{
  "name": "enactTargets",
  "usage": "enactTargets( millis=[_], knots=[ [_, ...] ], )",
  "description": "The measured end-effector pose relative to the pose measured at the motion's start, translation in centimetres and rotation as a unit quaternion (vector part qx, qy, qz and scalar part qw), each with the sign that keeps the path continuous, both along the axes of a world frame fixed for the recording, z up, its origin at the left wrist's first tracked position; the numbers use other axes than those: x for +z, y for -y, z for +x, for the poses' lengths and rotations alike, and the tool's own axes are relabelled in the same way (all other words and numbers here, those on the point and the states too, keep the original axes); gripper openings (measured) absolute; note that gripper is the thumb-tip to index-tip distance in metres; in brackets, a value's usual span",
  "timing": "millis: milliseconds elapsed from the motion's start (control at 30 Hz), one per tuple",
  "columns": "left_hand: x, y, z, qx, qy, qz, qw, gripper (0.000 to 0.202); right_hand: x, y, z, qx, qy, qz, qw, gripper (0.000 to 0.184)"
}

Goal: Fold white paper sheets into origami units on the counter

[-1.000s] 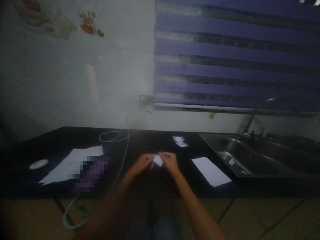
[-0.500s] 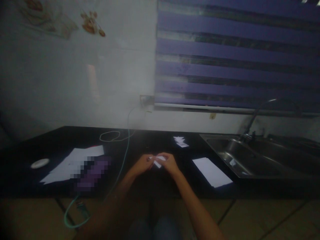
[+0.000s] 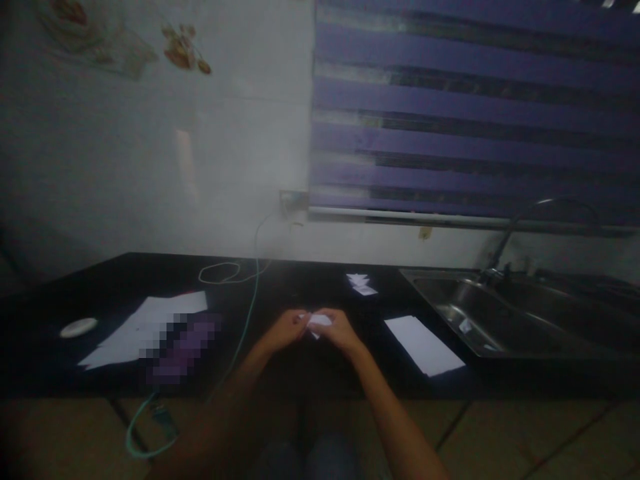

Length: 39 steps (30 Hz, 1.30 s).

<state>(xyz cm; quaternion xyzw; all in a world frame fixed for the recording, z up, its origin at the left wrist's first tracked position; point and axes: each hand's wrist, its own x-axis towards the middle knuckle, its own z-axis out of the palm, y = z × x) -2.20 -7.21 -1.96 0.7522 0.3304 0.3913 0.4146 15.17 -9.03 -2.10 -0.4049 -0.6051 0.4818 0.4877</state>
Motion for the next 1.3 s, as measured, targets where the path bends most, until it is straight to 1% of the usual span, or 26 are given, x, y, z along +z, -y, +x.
enactTargets(
  millis=[133, 267, 367, 533, 667, 767, 867, 933, 967, 1033, 1133, 1300],
  knots=[
    [0.08, 0.16, -0.03, -0.011, -0.004, -0.012, 1.000, 0.049, -0.10, -0.13, 0.01, -0.034, 0.017, 0.002, 0.999, 0.028],
    [0.44, 0.18, -0.02, 0.003, 0.004, -0.032, 0.999, 0.057, -0.05, -0.25, -0.08, -0.070, 0.036, 0.002, 0.997, 0.030],
    [0.42, -0.01, 0.04, 0.016, 0.003, -0.046, 0.999, 0.061, 0.04, -0.25, -0.22, -0.072, 0.035, 0.007, 0.997, 0.030],
    [-0.13, -0.32, 0.03, 0.023, -0.011, -0.052, 0.998, 0.059, 0.18, -0.27, -0.34, -0.082, -0.004, 0.009, 0.997, 0.030],
    [-0.07, -0.36, -0.02, 0.030, -0.013, -0.034, 0.999, 0.058, 0.47, -0.11, -0.36, -0.095, -0.028, 0.010, 0.995, 0.033],
    [-0.02, -0.43, 0.08, 0.026, 0.009, -0.026, 0.999, 0.058, 0.45, -0.10, -0.37, -0.102, -0.027, 0.021, 0.994, 0.030],
    [-0.24, -0.60, 0.31, 0.011, 0.053, -0.079, 0.995, 0.057, 0.15, -0.32, -0.37, -0.101, -0.037, 0.017, 0.994, 0.029],
    [-0.38, -0.71, 0.42, 0.015, 0.082, -0.118, 0.990, 0.056, -0.02, -0.48, -0.37, -0.104, -0.051, 0.003, 0.993, 0.031],
    [-0.40, -0.74, 0.43, 0.020, 0.095, -0.126, 0.987, 0.055, -0.06, -0.52, -0.38, -0.107, -0.059, -0.007, 0.992, 0.032],
    [-0.32, -0.70, 0.36, 0.023, 0.108, -0.112, 0.987, 0.053, -0.05, -0.54, -0.39, -0.114, -0.072, -0.024, 0.991, 0.034],
    [0.00, -0.49, 0.15, 0.020, 0.090, -0.063, 0.994, 0.053, 0.06, -0.43, -0.42, -0.123, -0.087, -0.040, 0.988, 0.038],
    [0.57, -0.03, 0.05, 0.053, 0.061, -0.036, 0.996, 0.056, 0.20, -0.28, -0.50, -0.125, -0.107, -0.040, 0.985, 0.043]
  ],
)
